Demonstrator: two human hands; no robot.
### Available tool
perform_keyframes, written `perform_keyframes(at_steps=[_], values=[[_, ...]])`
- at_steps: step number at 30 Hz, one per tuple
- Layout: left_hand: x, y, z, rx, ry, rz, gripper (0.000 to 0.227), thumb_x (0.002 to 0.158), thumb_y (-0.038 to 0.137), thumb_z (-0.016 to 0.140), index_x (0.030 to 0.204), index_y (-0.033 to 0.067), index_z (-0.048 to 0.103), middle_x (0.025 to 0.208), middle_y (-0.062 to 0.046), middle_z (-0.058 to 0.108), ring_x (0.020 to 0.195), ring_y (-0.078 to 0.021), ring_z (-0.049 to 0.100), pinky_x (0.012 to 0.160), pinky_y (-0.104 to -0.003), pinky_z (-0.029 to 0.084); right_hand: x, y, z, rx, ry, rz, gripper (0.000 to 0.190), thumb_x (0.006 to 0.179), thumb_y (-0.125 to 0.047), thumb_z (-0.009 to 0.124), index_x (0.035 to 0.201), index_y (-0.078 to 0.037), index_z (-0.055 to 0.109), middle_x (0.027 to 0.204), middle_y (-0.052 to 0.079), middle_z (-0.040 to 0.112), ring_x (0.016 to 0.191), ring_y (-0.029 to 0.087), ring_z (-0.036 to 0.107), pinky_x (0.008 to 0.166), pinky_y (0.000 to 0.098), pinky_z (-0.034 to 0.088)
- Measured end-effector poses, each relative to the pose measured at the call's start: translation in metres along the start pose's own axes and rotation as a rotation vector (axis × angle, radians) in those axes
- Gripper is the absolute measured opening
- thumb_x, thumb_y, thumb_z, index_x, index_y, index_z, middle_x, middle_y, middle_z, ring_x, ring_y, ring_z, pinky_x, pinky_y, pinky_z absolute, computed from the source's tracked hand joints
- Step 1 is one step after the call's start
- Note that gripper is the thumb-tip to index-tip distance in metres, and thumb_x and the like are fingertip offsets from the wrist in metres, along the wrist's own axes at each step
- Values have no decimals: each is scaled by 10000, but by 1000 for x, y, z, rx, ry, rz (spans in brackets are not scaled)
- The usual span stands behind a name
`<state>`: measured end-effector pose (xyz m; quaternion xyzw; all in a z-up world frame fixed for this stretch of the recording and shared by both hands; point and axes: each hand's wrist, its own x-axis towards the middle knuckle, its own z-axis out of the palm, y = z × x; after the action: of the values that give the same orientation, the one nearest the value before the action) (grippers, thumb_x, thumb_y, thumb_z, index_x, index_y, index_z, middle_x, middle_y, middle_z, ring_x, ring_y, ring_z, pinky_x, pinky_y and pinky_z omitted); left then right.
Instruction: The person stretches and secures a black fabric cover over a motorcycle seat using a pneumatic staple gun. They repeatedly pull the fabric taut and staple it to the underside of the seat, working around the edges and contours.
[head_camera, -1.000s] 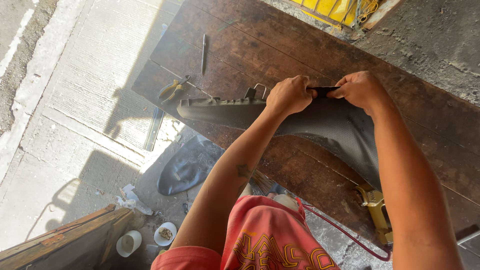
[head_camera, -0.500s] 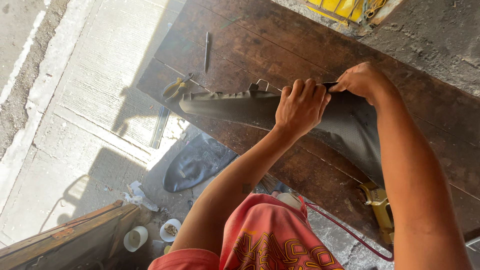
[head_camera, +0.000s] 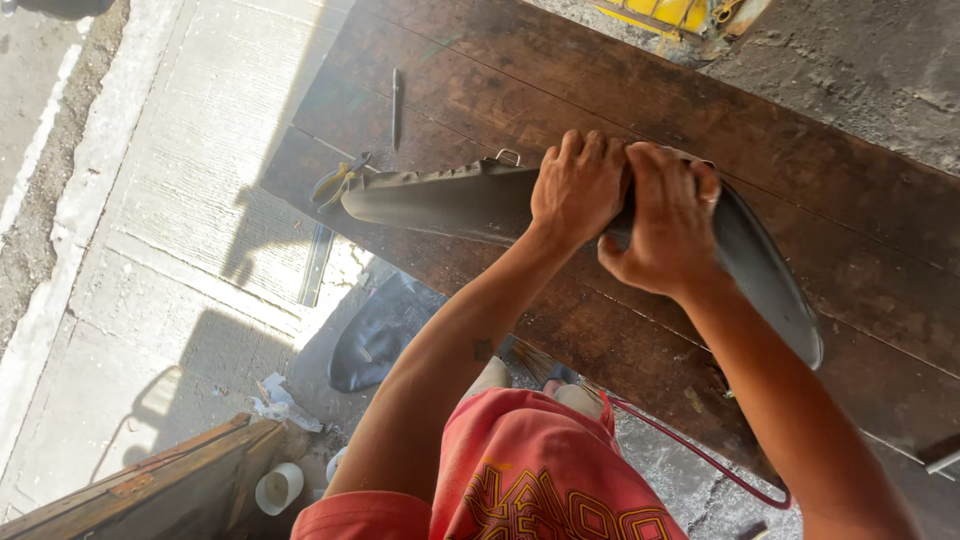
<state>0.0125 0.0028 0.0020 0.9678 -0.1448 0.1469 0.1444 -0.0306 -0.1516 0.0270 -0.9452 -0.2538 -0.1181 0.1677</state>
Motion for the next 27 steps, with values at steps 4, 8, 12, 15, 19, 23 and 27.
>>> perform_keyframes(at_steps=[4,8,12,15,19,23,27], values=[[0,-3,1,-26,26,6,229,895,217,588,1051,79,683,1027,-65,675,1007,-276,628,846,-432,531,4,-14,12,-136,-109,96,1382,523,-675,903,1549,-4,264,1531,185,339,1477,352,290,1173,573,195],[0,-7,4,-59,21,-24,212,928,241,583,1015,73,678,1010,-76,679,967,-289,636,846,-446,531,14,-3,29,-158,-85,72,1419,549,-763,857,1593,0,272,1540,185,360,1469,360,318,1188,541,221],[0,-3,6,-53,50,-25,219,924,261,585,995,76,678,992,-81,683,952,-293,645,823,-455,537,16,7,29,-137,-111,89,1306,589,-805,821,1547,-58,341,1473,139,417,1398,325,378,1139,553,249],[-1,-3,8,-35,55,-38,215,939,277,592,975,82,674,980,-80,684,947,-286,652,818,-449,551,24,9,27,-157,-172,116,1297,545,-866,790,1483,-69,382,1411,139,442,1346,345,393,1076,582,266],[1,-6,8,-38,92,-52,227,945,310,601,947,95,673,947,-73,686,935,-276,664,806,-444,563,36,8,22,-171,-248,138,1300,484,-972,715,1405,-100,431,1360,122,463,1316,345,392,1085,604,284],[5,-7,9,-16,0,-62,239,985,300,580,1067,81,631,920,-90,692,900,-251,683,779,-419,576,44,7,19,-308,-346,121,1361,470,-1050,643,1394,-67,467,1268,158,499,1233,364,438,995,629,302],[5,-6,8,-36,14,-55,264,979,231,579,1212,109,558,903,-101,704,888,-264,702,740,-416,583,51,5,14,-375,-452,129,1376,452,-1076,619,1353,-43,508,1199,162,536,1187,368,483,991,606,311]])
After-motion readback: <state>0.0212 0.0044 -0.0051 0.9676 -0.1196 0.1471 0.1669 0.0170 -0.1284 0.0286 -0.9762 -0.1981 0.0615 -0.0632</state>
